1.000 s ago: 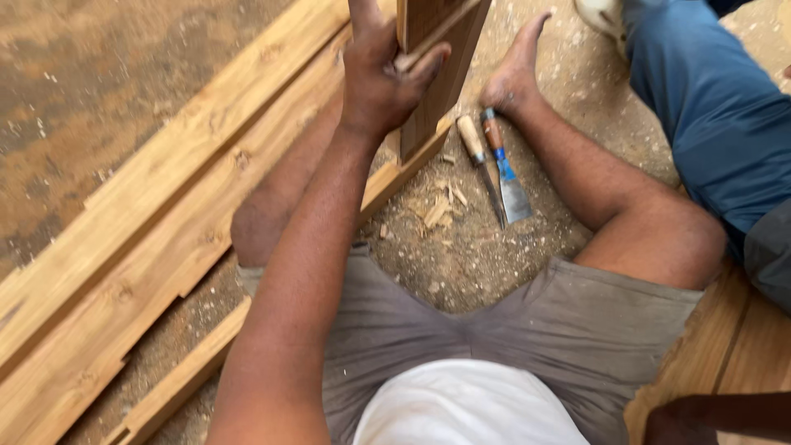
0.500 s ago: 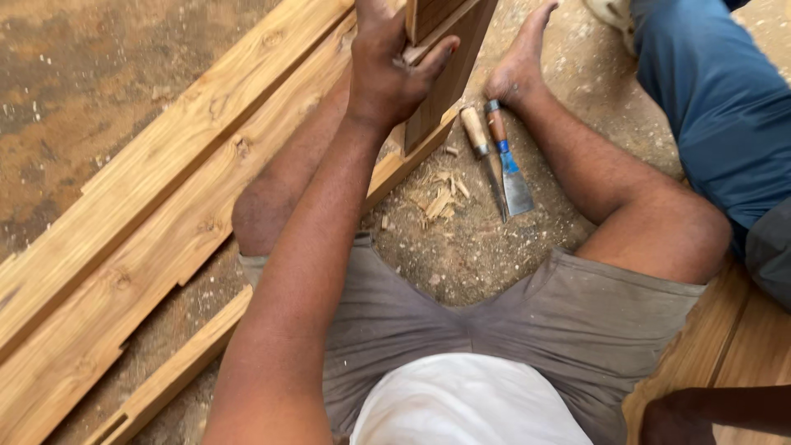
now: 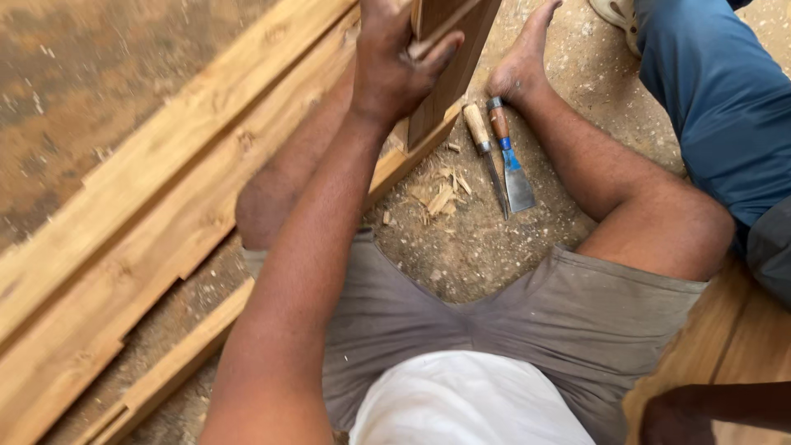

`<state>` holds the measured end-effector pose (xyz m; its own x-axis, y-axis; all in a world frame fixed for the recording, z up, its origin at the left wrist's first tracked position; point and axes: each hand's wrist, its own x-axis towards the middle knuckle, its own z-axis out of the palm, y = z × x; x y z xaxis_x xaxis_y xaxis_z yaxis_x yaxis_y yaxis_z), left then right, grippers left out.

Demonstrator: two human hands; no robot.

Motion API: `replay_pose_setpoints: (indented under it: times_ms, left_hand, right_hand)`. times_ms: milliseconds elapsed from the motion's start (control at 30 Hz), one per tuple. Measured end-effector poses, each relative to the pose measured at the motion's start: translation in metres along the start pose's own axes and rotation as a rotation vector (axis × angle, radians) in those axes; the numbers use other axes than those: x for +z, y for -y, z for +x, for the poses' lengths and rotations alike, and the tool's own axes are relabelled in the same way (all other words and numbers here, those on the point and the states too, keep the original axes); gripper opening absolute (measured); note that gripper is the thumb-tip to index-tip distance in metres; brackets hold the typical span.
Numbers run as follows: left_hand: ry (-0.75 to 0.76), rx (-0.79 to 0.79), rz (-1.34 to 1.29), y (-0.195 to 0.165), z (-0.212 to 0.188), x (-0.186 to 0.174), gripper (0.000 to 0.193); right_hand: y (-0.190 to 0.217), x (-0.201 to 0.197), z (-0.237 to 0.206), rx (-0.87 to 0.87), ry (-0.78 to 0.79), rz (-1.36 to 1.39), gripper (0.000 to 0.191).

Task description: The person uses a chisel and mallet to carve wood and fit joints between wooden planks while sitting on the ground.

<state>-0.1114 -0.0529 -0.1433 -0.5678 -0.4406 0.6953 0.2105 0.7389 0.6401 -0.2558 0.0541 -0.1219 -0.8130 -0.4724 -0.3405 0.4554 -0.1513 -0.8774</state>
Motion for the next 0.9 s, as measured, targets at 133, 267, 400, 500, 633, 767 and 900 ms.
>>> replay_pose_setpoints:
  times_ms: [133,267,400,500,633,767,900]
  left_hand:
    - [-0.029,0.077,-0.001,-0.003,0.002,-0.004,0.035]
    - [0.038,-0.038,-0.061,0.001,0.001,-0.001,0.036]
    - [0.046,-0.049,-0.082,-0.001,0.000,0.002,0.036]
    - [0.064,-0.116,-0.140,-0.003,0.006,0.000,0.036]
    - [0.026,-0.040,-0.070,-0.006,0.009,-0.003,0.033]
    - [0.085,-0.185,-0.080,-0.011,-0.001,-0.005,0.032]
    - [-0.202,0.297,0.202,-0.018,-0.005,-0.011,0.040]
  right_hand:
    - [0.004,-0.001,-0.003,0.002,0.004,-0.001,0.120]
    - [0.004,-0.001,-0.002,-0.002,0.010,-0.007,0.117]
    - [0.005,0.001,-0.005,-0.003,0.014,-0.009,0.115]
    - [0.005,0.001,-0.009,-0.007,0.010,-0.020,0.113]
    - [0.009,0.001,-0.014,0.000,0.014,-0.029,0.110]
    - [0.008,0.001,-0.013,0.000,0.018,-0.032,0.107]
    - [0.011,0.000,-0.015,-0.009,0.019,-0.023,0.105]
